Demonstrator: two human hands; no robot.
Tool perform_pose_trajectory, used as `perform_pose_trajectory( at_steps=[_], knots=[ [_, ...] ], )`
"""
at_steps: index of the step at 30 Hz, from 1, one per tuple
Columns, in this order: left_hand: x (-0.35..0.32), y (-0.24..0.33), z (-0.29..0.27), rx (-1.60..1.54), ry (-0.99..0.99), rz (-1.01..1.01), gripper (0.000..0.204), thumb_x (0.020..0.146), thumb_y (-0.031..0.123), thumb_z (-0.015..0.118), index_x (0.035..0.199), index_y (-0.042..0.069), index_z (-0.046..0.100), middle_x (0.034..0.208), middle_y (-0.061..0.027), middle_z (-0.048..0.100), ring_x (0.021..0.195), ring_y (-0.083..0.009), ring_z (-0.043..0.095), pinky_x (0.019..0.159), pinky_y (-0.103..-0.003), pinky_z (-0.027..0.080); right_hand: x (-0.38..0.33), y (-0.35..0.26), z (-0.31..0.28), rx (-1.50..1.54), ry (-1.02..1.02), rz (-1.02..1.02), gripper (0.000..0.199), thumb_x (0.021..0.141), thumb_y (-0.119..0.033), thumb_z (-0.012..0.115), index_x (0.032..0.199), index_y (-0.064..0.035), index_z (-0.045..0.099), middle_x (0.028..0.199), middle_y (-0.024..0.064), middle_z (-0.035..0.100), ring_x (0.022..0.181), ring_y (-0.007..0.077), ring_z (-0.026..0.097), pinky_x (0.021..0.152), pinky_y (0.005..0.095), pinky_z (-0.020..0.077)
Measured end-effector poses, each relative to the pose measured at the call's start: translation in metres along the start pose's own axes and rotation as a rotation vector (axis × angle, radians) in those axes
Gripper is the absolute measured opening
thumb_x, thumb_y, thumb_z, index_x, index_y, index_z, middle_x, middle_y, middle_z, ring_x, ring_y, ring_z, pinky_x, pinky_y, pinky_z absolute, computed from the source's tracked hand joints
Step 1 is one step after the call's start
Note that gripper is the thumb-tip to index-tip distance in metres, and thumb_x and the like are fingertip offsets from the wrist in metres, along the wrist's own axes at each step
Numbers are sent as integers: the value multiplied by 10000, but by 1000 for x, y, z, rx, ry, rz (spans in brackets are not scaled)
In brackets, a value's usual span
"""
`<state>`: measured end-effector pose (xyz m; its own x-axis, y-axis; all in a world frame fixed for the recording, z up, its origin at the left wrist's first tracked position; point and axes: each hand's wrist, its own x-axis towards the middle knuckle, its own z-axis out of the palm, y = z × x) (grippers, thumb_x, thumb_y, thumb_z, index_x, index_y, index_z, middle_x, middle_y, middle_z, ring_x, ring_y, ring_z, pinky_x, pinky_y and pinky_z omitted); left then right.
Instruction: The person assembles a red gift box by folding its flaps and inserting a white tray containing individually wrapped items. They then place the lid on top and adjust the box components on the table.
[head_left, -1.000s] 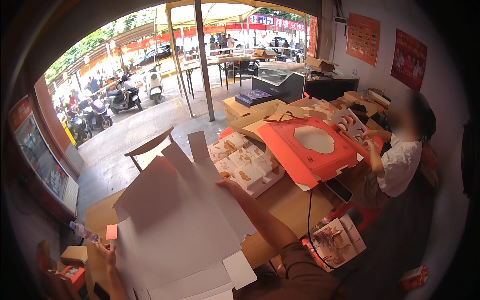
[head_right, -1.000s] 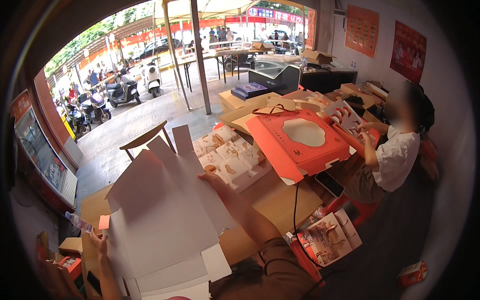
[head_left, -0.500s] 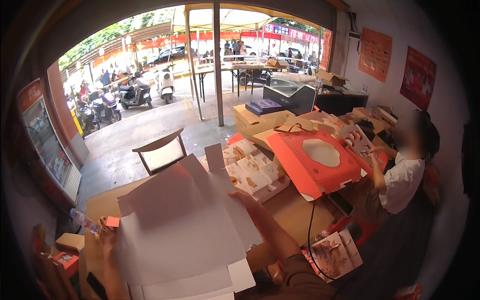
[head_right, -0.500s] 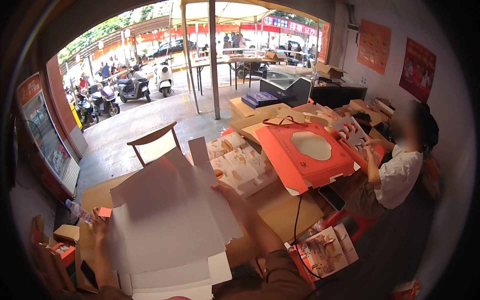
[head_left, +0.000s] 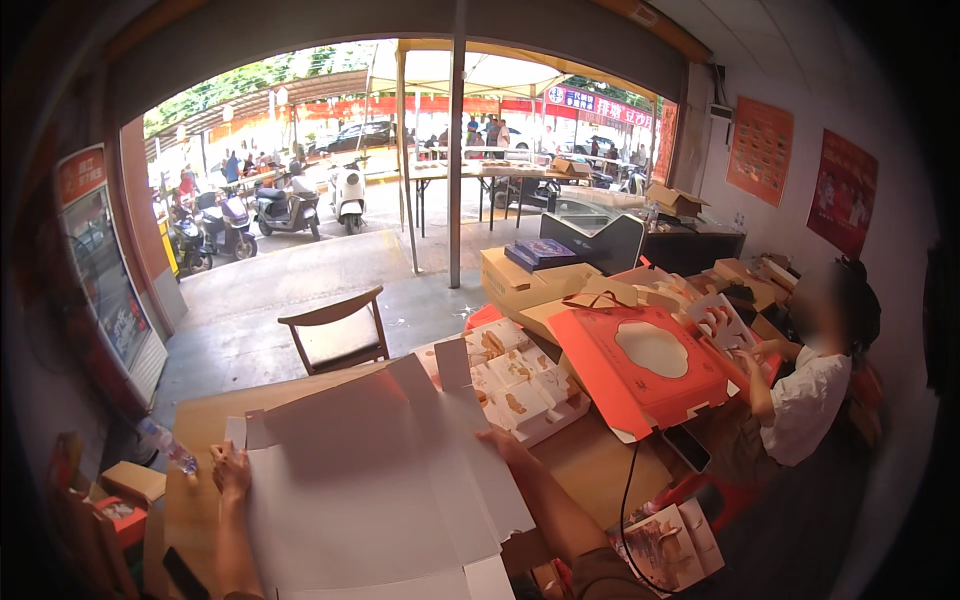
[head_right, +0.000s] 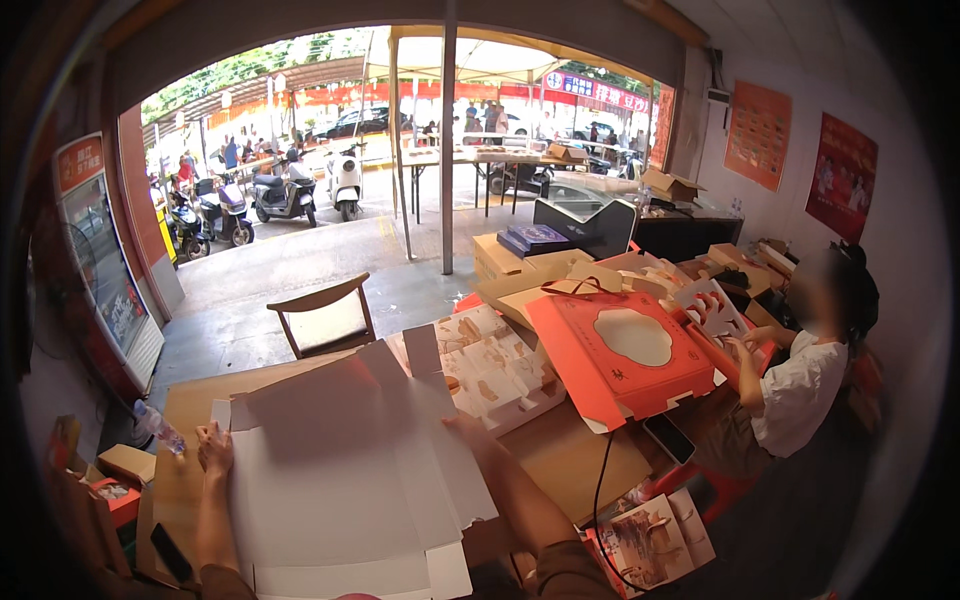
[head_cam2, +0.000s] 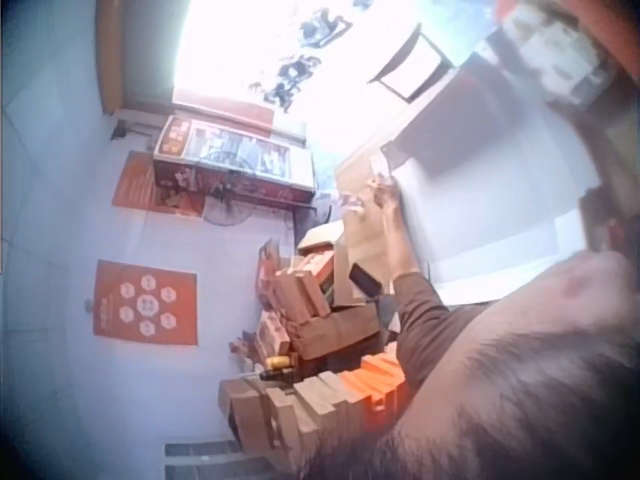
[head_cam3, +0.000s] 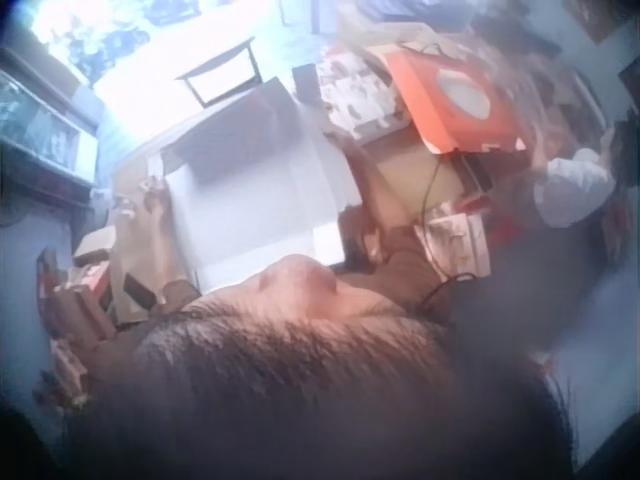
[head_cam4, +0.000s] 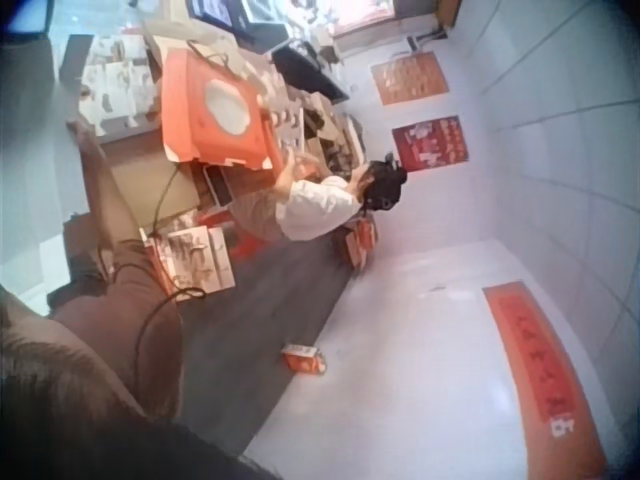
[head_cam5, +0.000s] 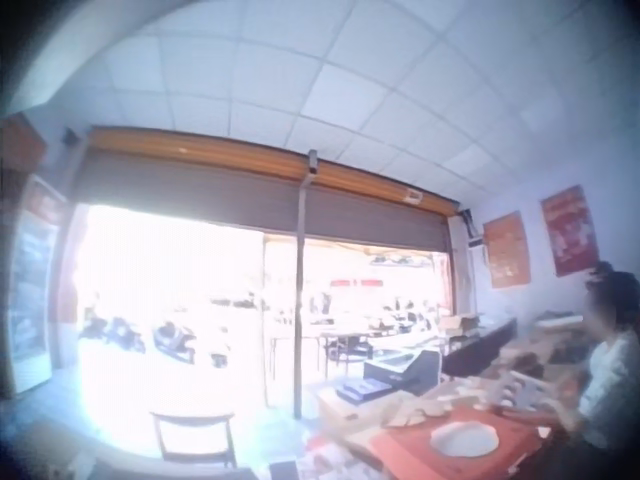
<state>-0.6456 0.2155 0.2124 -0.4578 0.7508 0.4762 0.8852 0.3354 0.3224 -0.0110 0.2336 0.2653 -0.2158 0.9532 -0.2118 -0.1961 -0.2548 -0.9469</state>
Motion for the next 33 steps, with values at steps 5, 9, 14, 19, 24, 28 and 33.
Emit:
perform_pose_trajectory(
  at_steps=[5,9,14,19,24,28,33],
  knots=[
    [-4,1,-6,-22,-30,-41,379,958,304,719,1272,94,688,1247,-191,599,1086,-425,687,918,-525,579,-15,-4,9,-29,-68,-130,479,1026,-258,605,1432,-3,609,1240,123,730,1065,203,720,931,347,578],
    [-1,-13,8,-34,2,2,454,949,301,717,1342,79,671,1237,-203,608,1114,-414,684,948,-514,570,-3,21,-14,2,-158,-168,505,1023,-271,595,1438,16,596,1249,129,727,1075,215,720,946,355,578],
    [13,-38,-2,-303,-50,-170,530,961,222,646,1449,21,599,1277,-188,676,1176,-343,686,973,-449,570,-46,-29,22,139,-131,-95,513,1019,-258,592,1446,26,586,1242,129,720,1053,210,712,935,347,572],
    [26,-67,-12,-374,-23,-175,531,966,223,641,1454,20,595,1280,-180,677,1174,-326,683,972,-436,566,-13,2,5,169,-95,24,551,994,-247,641,1475,11,569,1243,115,700,1057,176,692,900,323,560],
    [30,-64,-42,-452,-30,-186,532,971,225,636,1459,19,591,1283,-173,678,1172,-310,680,970,-424,563,-55,-49,39,254,-80,-27,549,1010,-225,628,1518,-31,555,1253,104,698,1065,167,693,915,322,564],
    [20,-50,-66,-563,-76,-203,532,975,226,633,1464,19,588,1285,-167,679,1171,-296,677,969,-414,560,-63,-68,26,252,-136,-72,535,1038,-199,597,1544,-43,519,1294,93,675,1100,160,685,941,330,577],
    [-7,-31,-109,-702,-150,-206,533,981,227,628,1469,18,583,1288,-159,680,1169,-280,674,968,-401,557,-55,-103,17,73,-218,-187,521,1060,-174,577,1550,-18,496,1296,89,656,1093,132,676,915,332,597]
  ],
)
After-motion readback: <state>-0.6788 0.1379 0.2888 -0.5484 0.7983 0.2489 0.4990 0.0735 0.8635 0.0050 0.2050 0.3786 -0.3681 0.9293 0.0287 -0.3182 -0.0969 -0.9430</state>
